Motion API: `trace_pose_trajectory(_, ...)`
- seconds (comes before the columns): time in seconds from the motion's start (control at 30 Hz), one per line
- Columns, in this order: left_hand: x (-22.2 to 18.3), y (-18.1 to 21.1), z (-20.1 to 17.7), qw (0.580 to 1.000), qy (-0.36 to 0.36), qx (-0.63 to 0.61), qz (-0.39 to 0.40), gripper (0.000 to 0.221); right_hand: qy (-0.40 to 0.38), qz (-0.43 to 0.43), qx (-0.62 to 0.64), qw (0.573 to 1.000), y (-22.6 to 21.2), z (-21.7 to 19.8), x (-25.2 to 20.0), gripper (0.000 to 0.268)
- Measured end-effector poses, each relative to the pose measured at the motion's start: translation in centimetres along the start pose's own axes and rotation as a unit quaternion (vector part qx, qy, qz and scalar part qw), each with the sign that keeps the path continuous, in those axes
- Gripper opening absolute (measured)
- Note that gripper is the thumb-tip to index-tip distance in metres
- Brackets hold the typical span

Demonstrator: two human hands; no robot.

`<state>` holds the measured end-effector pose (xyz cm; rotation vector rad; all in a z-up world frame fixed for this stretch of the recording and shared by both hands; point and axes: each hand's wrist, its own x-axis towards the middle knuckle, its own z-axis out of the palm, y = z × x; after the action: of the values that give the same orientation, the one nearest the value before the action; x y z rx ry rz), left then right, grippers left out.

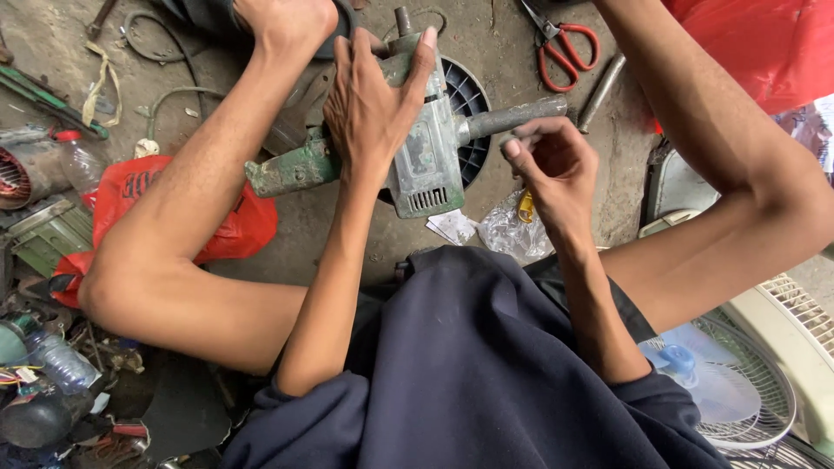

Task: Assembling the housing and internal components of a large electric power tool on the floor of a workshop.

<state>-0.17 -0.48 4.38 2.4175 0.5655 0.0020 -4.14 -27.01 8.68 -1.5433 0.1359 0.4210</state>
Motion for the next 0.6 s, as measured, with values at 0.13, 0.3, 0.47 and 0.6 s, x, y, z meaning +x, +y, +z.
trace_pose_trajectory(0.13,-1.0,-0.1,-3.0,0.994,-0.046,-0.095,-0.007,0.092,-0.032,-0.002,0.003,0.999,-0.4,1.8,-0.3,0.018)
trace_pose_trajectory(0.3,-2.8,-2.8,-5.5,0.983,0.102,-0.005,0.153,0.055,-0.031,0.000,-0.008,0.999,-0.7,1.5,-1.0,0.013)
trace_pose_trajectory(0.47,-4.2,-7.5,-6.3,0.979,0.107,0.096,0.148,0.049,-0.009,0.015,-0.028,0.999,0.4,-0.2,-1.4,0.013)
trace_pose_trajectory(0.6,-5.1,-9.4,-4.3,0.976,0.066,0.190,0.080,0.059,0.002,0.022,-0.039,0.999,1.1,-1.2,-1.3,0.017)
